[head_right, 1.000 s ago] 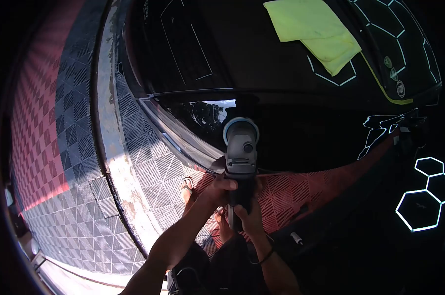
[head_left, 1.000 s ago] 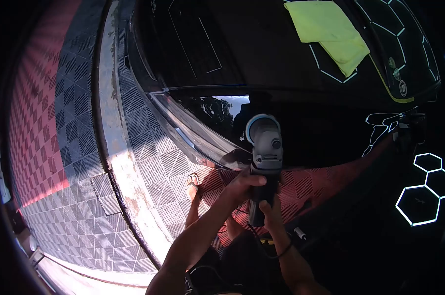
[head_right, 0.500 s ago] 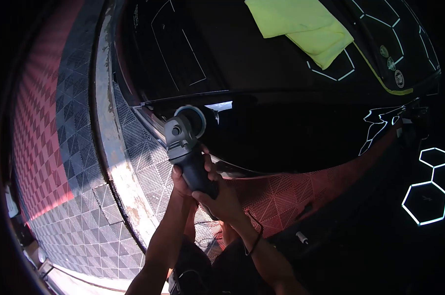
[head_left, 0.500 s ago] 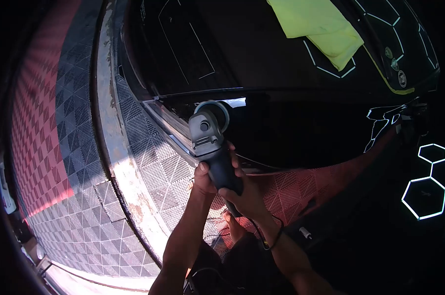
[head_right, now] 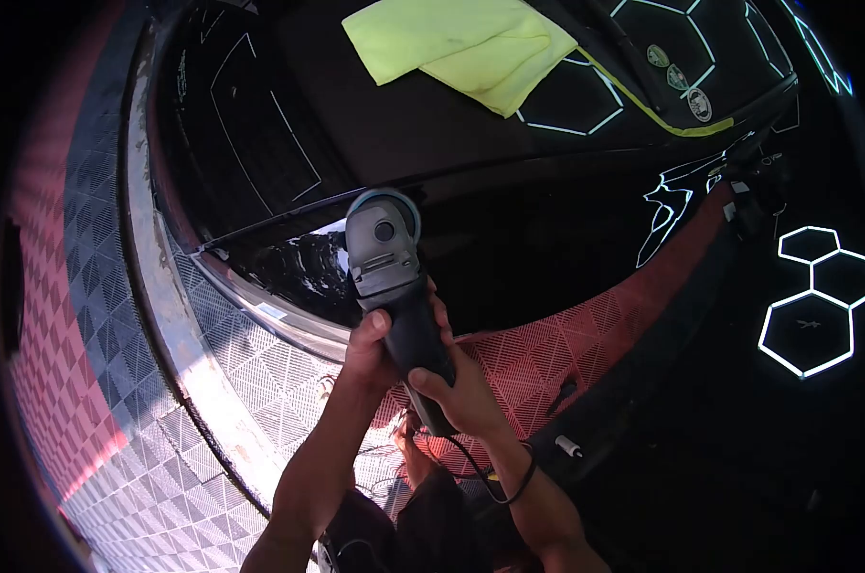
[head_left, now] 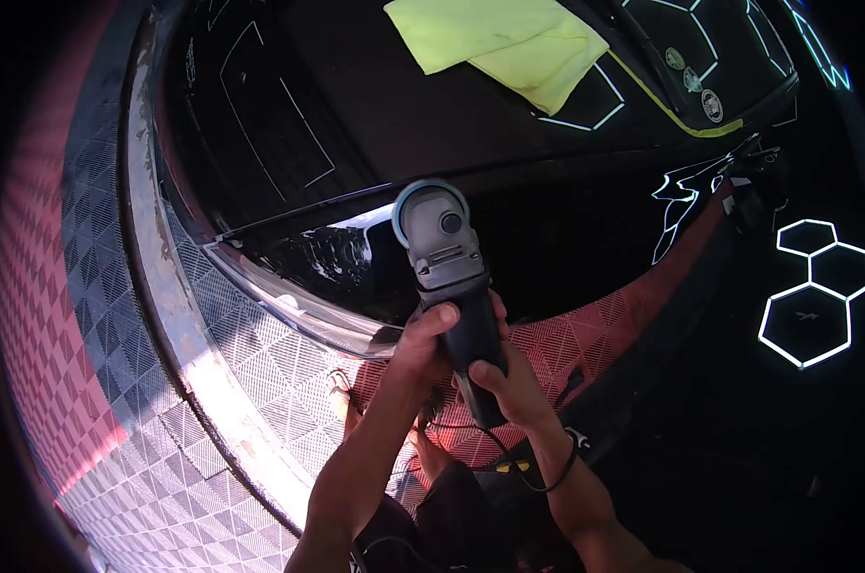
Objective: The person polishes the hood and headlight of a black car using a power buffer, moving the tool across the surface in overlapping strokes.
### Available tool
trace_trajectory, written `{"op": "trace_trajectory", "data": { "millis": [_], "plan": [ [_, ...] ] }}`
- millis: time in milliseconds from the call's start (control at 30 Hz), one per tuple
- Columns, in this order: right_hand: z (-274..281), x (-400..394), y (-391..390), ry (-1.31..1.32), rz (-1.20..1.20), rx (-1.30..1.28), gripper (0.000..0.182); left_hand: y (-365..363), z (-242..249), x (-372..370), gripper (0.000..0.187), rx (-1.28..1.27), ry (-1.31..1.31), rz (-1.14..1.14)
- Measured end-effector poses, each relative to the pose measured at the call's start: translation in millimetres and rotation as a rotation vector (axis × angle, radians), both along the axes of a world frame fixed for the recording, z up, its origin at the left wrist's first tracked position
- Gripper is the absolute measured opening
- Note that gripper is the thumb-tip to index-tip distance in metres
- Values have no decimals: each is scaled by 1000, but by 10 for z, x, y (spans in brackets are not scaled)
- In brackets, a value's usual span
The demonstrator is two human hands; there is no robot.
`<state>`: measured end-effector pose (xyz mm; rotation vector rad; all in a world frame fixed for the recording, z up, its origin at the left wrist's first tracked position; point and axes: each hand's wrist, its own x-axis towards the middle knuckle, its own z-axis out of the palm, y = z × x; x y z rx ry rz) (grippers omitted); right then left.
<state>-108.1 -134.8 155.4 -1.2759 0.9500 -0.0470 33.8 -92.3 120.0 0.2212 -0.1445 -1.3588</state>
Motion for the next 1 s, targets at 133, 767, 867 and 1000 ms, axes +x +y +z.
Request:
{"op": "trace_trajectory", "data": {
  "millis": [133,767,867,1000],
  "plan": [
    [168,-147,-265,-156,-114,65,62,-396,145,-171,69,51,-62,-67],
    [-259,-667,-60,-65,21,-6,68,-33,-156,-690,67,51,-19,32],
    [-264,-892,-130,-190,-138,165,66,-277,-108,-811,75,124,-116,-145],
    [-296,-988,-75,-218,-135,207,66,-191,-166,-886,72,152,-118,-163]
  ]
}}
